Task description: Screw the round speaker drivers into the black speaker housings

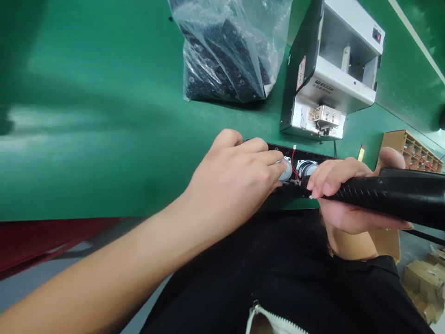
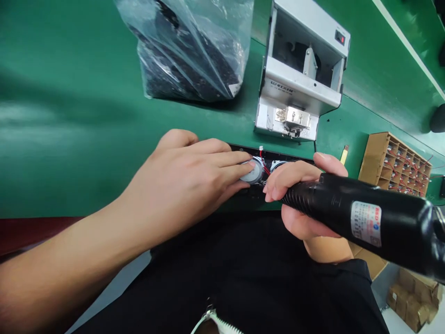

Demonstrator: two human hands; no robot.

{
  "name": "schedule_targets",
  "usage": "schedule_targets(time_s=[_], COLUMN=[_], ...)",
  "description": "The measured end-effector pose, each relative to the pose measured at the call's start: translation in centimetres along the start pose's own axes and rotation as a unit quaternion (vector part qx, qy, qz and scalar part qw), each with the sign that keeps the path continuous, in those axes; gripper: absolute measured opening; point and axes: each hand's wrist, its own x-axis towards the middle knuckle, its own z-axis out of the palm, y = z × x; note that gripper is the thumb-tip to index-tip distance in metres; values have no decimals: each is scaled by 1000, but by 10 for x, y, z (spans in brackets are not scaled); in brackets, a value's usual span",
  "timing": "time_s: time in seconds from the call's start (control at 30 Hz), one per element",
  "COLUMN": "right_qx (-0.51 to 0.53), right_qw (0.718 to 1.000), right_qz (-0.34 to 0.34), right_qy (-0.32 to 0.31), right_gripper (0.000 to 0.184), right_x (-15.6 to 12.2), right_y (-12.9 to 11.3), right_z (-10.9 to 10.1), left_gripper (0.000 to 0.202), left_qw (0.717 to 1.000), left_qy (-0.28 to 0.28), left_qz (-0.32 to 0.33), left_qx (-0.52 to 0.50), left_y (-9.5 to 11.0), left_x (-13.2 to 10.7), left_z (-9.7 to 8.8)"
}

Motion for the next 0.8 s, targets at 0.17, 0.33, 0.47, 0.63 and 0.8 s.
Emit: schedule_targets(time_s=[0.17, 0.33, 0.47, 0.63, 0.8], right_qx=[25, 31, 52, 63, 107], right_qw=[999, 998, 997, 991, 982], right_qz=[-16, 4, -45, -85, -129], right_qy=[-45, -48, -27, -82, -82], right_gripper=[102, 95, 90, 59, 42], right_x=[-2, -4, -6, -12, -18], right_y=[4, 4, 10, 24, 29], right_z=[-6, -5, 4, 8, 13], left_gripper=[23, 27, 25, 30, 28], left_qw=[999, 999, 998, 994, 995], left_qy=[12, 7, 7, 41, 55], left_qz=[-5, -10, -8, -16, -3], left_qx=[-45, -50, -59, -102, -79], left_y=[-1, -1, 0, 0, -1], left_x=[-1, 0, 0, -2, -1], left_z=[1, 2, 2, 9, 17])
